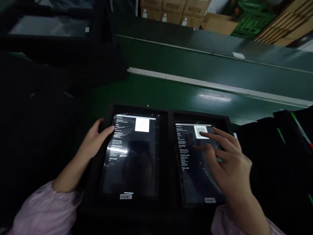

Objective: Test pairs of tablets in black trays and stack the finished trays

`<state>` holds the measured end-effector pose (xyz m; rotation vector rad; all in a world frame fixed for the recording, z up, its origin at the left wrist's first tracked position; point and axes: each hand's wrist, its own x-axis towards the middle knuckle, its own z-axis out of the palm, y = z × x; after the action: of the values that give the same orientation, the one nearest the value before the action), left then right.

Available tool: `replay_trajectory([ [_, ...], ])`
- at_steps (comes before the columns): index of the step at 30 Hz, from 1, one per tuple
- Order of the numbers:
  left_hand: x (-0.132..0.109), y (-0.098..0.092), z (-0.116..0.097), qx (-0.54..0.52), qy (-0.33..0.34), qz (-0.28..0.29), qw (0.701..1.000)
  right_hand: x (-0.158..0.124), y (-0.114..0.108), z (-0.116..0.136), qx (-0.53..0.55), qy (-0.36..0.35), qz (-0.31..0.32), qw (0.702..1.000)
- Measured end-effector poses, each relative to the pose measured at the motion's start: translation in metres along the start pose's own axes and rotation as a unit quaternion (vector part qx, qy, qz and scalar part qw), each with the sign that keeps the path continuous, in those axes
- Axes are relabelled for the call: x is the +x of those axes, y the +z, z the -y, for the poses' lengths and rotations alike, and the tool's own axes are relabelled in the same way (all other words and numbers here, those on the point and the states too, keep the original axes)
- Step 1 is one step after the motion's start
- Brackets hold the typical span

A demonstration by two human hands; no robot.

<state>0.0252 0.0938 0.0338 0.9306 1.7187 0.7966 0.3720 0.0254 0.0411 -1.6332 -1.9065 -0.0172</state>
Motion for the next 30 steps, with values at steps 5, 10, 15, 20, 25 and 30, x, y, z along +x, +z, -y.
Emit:
replay_trajectory([
  [5,-0.003,-0.003,0.003,-0.006,0.007,0.002,1.0,0.0,-0.001,0.006,0.034,-0.009,-0.007,0.999],
  [10,0.003,-0.001,-0.005,0.096,0.011,0.009,0.995,0.003,0.002,0.006,0.001,-0.008,-0.008,1.0],
  [15,-0.001,0.004,-0.006,0.2,0.115,-0.054,0.972,0.002,0.01,-0.001,-0.064,-0.014,0.047,0.997],
  [20,-0.007,0.006,-0.009,0.039,0.072,-0.039,0.996,-0.001,0.014,-0.002,-0.056,-0.009,0.078,0.995],
  [25,-0.005,0.012,-0.029,0.024,0.038,-0.032,0.998,0.0,0.008,0.0,-0.015,-0.006,0.055,0.998],
  [30,0.007,0.015,-0.035,0.062,0.043,-0.021,0.997,0.004,-0.002,0.003,0.003,0.025,0.014,1.0],
])
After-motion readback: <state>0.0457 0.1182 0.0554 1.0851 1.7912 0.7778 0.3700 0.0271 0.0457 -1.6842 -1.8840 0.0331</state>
